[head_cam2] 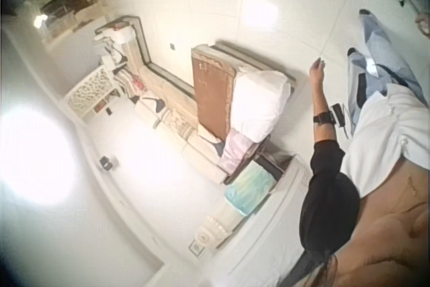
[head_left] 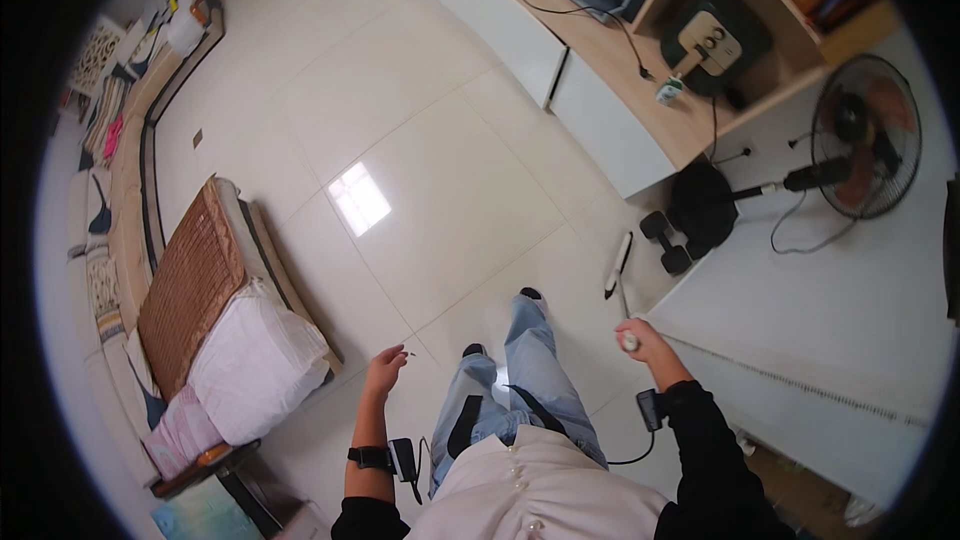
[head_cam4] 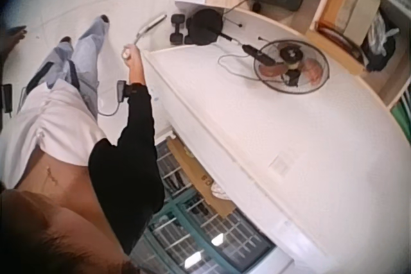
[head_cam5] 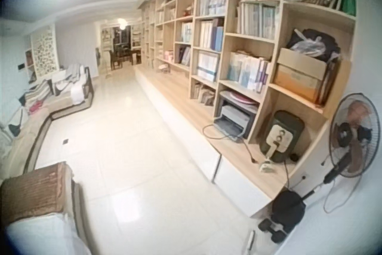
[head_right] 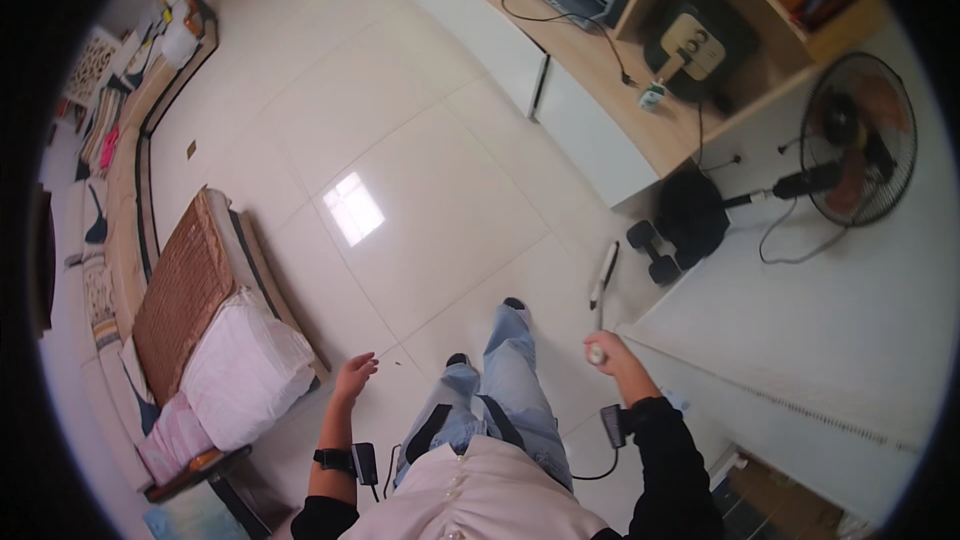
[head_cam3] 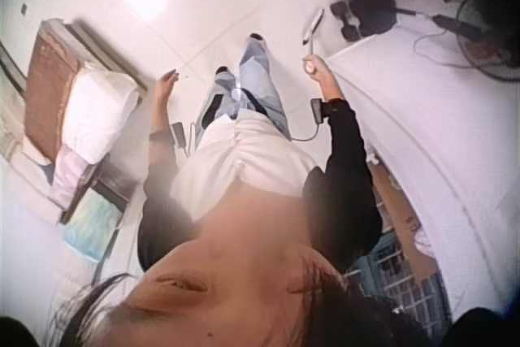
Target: The person sweeps the tiled floor with a broom and dustpan, moving around furniture and collecting debris. They sweep under chairs and along walls, then gather the swept material into the dustpan.
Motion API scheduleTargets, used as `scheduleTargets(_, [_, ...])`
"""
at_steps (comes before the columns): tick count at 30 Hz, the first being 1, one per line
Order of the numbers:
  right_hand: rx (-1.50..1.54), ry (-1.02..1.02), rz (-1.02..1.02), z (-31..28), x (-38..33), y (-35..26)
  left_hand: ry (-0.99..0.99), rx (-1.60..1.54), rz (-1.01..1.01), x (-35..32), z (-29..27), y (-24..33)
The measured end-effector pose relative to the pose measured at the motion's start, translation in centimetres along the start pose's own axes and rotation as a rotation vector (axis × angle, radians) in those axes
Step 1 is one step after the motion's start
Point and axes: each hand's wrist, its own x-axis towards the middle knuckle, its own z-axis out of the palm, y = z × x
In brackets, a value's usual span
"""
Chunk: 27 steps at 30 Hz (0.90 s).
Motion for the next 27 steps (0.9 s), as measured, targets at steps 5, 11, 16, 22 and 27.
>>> scheduleTargets(5, [-0.219,-0.221,0.052,11.5,4.0,-2.0,0.077,-0.132,-0.102,-0.9,4.3,1.4])
scheduleTargets(11, [-0.11,-0.449,0.332,20.0,10.2,-12.7,0.134,-0.232,-0.043,-1.1,7.9,3.5])
scheduleTargets(16, [-0.187,-0.484,0.201,15.8,7.6,-17.3,0.183,-0.217,-0.08,-0.9,8.3,4.9])
scheduleTargets(22, [-0.36,-0.166,0.107,8.4,0.9,-18.0,0.104,-0.202,-0.061,2.5,8.9,6.4])
scheduleTargets(27, [-0.138,-0.04,0.182,6.7,1.0,-18.6,0.008,-0.144,0.024,7.7,8.4,11.6])
